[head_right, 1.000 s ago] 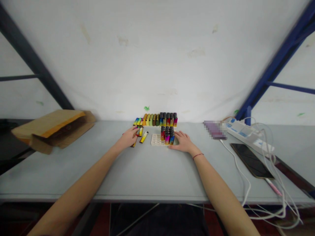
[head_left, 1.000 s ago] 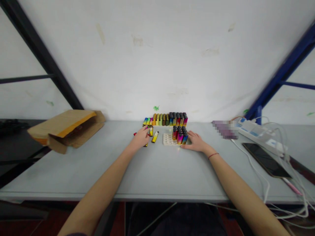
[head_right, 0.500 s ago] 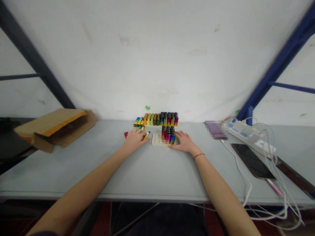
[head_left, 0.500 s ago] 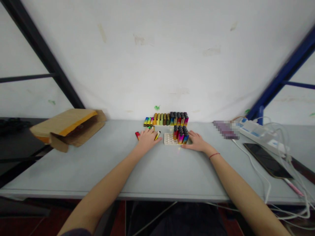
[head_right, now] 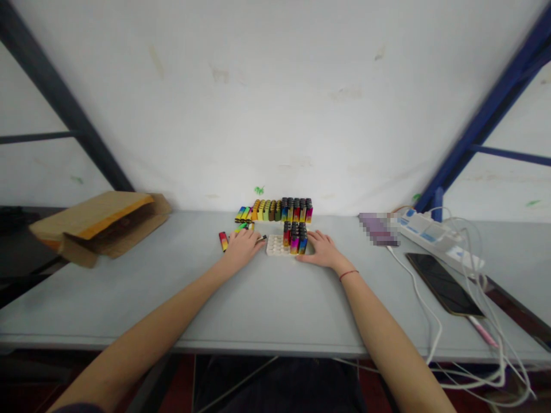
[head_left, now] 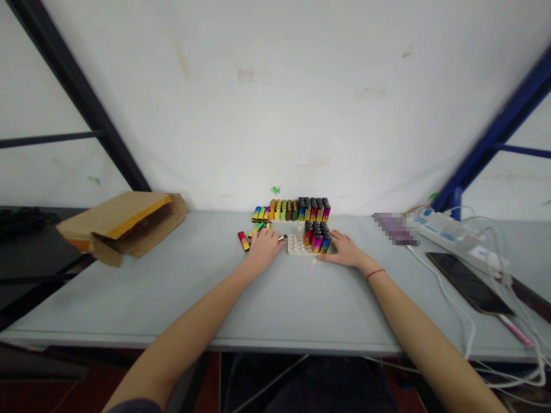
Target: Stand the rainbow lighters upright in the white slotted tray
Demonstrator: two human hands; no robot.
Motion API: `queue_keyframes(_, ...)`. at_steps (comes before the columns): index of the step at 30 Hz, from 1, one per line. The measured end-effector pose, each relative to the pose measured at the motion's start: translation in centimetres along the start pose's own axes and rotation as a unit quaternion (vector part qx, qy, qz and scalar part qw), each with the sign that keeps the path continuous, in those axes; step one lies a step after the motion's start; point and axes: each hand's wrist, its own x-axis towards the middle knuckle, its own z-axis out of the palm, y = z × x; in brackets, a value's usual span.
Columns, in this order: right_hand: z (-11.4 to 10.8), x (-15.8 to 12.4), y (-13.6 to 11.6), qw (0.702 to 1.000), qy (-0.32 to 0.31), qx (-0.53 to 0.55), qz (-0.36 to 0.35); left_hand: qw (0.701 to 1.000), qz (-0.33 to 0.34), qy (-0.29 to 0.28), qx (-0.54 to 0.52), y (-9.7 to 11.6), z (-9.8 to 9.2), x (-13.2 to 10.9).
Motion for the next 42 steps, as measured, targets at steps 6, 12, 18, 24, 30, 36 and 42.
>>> queue_keyframes(6, -0.2, 0.0, -0.2, 1.0, -0.004, 0.0, -0.004, 0.863, -0.143, 0.119, -0.469, -0.5, -2.4, 3.4)
queue_keyframes(12, -0.3, -0.1, -0.3, 1.0, 0.0, 0.0, -0.006, 0.716, -0.206, 0.063, -0.664, 2.3, -4.4, 5.4)
queue_keyframes(18, -0.5, -0.1, -0.5, 1.0, -0.006, -0.001, -0.002, 0.611, -0.262, 0.035, -0.746, 3.8, -2.4, 3.2)
queue_keyframes(24, -0.5, -0.2, -0.5, 1.0, -0.007, -0.005, 0.003, 0.608, -0.285, 0.015, -0.741, 3.1, -1.9, 2.4)
queue_keyframes(30, -0.3, -0.1, -0.2, 1.0, -0.01, -0.001, 0.0, 0.596, -0.3, 0.017, -0.745, 3.2, -2.0, 2.4)
queue_keyframes(36, -0.1, 0.1, 0.0, 1.0, -0.012, -0.004, -0.001, 0.58, -0.302, 0.038, -0.756, 3.3, -1.8, 2.2)
queue_keyframes(42, -0.1, 0.0, 0.1, 1.0, -0.005, 0.002, -0.002, 0.576, -0.29, 0.059, -0.762, 3.3, -1.7, 2.1)
